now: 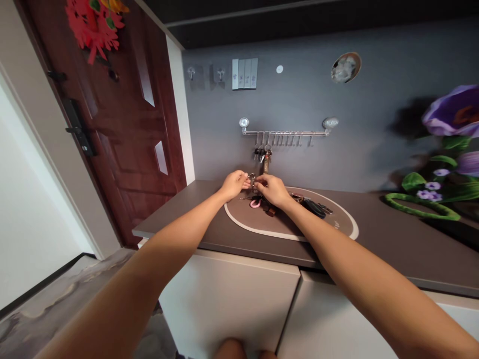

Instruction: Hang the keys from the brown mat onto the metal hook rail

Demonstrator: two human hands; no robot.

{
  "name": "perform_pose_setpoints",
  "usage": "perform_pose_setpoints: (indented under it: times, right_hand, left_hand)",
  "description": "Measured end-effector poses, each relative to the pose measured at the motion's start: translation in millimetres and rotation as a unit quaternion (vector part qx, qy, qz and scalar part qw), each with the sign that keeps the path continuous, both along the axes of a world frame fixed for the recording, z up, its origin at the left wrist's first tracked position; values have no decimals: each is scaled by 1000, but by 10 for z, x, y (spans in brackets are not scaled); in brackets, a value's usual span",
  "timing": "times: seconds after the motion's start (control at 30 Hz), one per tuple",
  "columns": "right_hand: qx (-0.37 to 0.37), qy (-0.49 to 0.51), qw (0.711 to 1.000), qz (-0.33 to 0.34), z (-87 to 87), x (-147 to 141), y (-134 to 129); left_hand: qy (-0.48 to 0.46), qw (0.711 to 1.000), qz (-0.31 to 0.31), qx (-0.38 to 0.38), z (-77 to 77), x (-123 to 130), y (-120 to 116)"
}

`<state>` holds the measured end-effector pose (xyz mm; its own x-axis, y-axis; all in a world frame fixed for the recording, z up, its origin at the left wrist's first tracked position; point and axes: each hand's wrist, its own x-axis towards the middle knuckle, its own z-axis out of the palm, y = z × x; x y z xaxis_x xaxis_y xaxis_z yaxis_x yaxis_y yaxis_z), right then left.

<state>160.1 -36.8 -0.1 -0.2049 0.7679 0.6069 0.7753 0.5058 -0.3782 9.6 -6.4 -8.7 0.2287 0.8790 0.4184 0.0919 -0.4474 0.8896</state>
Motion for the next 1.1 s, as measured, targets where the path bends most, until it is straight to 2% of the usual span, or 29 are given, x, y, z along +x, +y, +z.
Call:
perform_pose_setpoints:
  times: [0.27,0.63,0.83,1.1]
  right_hand:
    - [40,28,999,4,6,6,8]
    - [53,91,994,22,2,24,27]
    - [72,118,990,33,15,51,46]
    - [48,178,982,48,16,80,87]
  left_hand:
    - [-27,999,-37,-16,54,33,-100]
    - [-51,997,-52,-5,23,8,-45]
    - [-43,998,-39,3,5,-2,-34]
    - [10,999,-39,26,-49,-9,-16]
